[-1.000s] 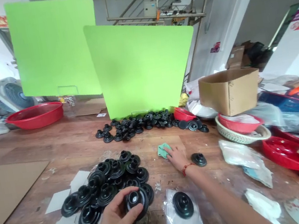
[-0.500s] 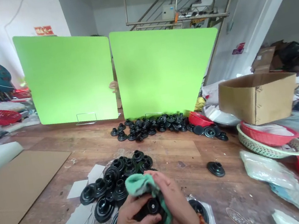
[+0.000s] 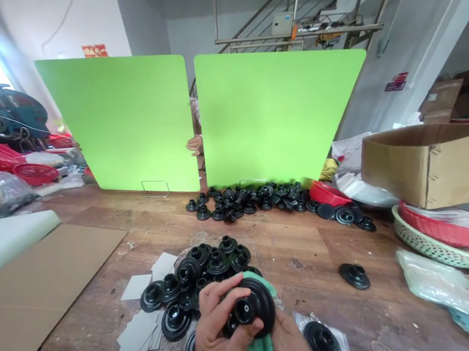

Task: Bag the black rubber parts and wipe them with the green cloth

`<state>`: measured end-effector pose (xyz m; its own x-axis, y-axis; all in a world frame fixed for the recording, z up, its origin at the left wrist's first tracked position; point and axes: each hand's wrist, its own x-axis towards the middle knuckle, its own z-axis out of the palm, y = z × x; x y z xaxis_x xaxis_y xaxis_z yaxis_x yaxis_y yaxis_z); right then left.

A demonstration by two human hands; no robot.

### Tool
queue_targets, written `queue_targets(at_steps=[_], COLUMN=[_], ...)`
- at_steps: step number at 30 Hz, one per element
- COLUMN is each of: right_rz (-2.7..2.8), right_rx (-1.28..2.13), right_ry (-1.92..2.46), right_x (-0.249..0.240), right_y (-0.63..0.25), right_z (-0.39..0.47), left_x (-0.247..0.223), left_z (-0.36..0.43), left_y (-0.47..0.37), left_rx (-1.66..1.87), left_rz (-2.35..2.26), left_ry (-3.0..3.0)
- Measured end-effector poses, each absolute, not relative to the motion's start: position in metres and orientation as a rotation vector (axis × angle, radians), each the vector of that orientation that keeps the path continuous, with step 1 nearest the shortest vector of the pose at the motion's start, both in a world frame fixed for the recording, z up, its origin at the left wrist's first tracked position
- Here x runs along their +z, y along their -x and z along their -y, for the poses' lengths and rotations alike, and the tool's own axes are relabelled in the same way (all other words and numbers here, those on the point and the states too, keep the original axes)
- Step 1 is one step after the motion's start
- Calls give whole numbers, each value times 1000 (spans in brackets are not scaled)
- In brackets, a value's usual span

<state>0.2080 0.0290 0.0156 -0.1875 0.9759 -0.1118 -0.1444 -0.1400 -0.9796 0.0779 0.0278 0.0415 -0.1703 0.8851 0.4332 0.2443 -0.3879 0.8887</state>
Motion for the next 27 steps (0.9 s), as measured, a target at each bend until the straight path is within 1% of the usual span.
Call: queue_targets(at_steps=[3, 5, 8, 11, 13, 16, 19, 21, 23, 25, 27], right_rz=[1058, 1118, 1352, 1666, 1775, 1842, 1923, 1986, 2047, 2084, 2084], right_rx=[1478, 1369, 929, 419, 280, 261, 245, 255, 285, 329, 382], right_ry=[1239, 1352, 1519, 1673, 1759, 1782, 1722, 1651, 1577, 1533, 1533], right_x=[36, 48, 50, 32, 17, 4, 13, 29, 48, 65, 80], right_y=[-225, -240, -272, -308, -324, -329, -310, -286, -255, -219, -181], right_z=[-27, -36, -76, -130, -160, -190, -215, -239, -268, -303, -339], left_x=[45, 41, 29, 17, 9, -1, 4, 20, 47, 76, 97], left_z=[-42, -49, -55, -58, -60, -61, -60, -65, -81, -114, -161], left_y=[-68, -58, -44, -34, -30, -30, -33, -34, -32, -20, 4], left_rx=[1624, 1609, 1469, 1318, 1237, 1082, 865, 736, 701, 775, 883], left_rz=[-1339, -1410, -1591, -1802, -1870, -1879, -1874, -1819, -1700, -1593, -1677], left_ry=[-1497, -1450, -1527, -1717, -1853, -1977, -1997, -2001, -2028, -2061, -2041])
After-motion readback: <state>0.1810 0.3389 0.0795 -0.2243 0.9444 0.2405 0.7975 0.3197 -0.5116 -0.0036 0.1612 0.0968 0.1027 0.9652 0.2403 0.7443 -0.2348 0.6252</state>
